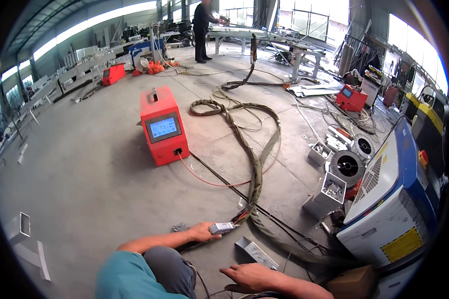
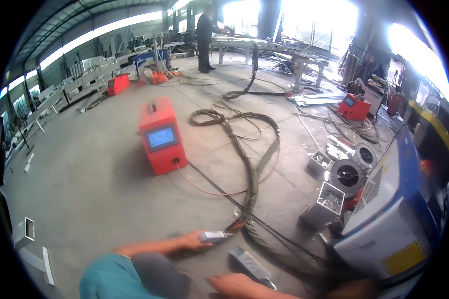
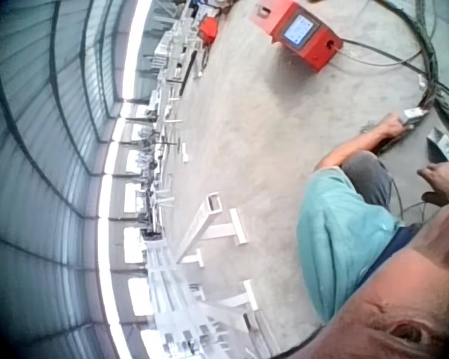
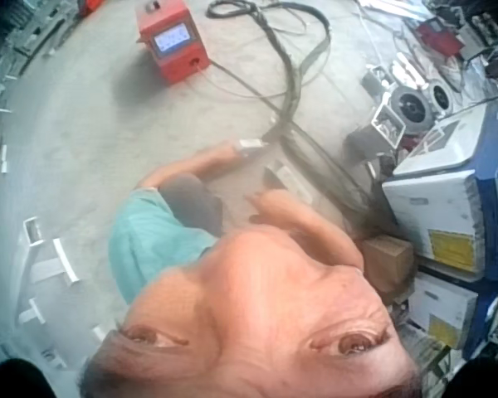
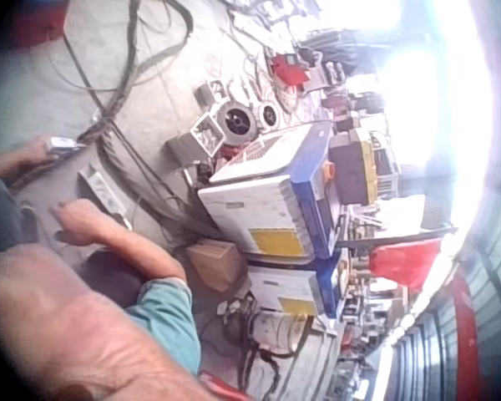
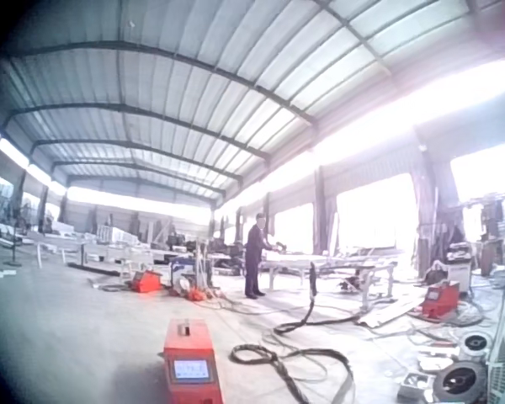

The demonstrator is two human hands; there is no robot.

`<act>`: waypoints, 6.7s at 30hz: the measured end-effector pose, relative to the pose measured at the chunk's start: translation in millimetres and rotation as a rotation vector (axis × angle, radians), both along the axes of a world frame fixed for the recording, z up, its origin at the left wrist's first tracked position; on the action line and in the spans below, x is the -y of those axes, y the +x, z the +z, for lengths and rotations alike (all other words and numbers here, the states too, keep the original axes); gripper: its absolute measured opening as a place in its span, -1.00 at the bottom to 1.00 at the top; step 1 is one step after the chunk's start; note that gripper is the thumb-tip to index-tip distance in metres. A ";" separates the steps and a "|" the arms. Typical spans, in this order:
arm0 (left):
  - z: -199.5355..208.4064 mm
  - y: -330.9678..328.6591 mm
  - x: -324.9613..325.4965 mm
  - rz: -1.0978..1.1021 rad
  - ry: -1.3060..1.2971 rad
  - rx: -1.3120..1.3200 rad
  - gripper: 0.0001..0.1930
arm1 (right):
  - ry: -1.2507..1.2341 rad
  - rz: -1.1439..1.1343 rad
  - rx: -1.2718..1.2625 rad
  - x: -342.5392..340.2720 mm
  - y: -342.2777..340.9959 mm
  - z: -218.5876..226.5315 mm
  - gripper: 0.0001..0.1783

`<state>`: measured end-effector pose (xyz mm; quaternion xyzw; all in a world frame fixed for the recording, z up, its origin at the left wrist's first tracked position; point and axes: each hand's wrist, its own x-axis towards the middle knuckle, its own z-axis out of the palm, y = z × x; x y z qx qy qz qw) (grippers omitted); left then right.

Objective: The person assembles a welding torch by inserting a tungsten electrode and tightening it with a wrench. They then perform a short test weld on a metal bar, producing sparks, and adjust settings on a nearby welding machine.

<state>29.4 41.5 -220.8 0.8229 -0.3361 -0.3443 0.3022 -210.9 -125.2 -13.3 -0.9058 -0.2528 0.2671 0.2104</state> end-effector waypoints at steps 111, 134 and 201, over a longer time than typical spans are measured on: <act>61.4 -102.8 50.2 -0.233 -0.055 -0.024 -0.40 | 0.820 -1.377 -0.856 -168.4 41.1 -154.5 -0.42; 58.0 -99.3 55.1 -0.203 0.020 -0.094 -0.37 | 0.820 -1.358 -0.867 -153.7 49.9 -145.8 -0.50; 64.2 -101.3 56.1 -0.275 -0.050 0.057 -0.37 | 0.801 -1.295 -0.726 -154.8 45.7 -141.9 -0.60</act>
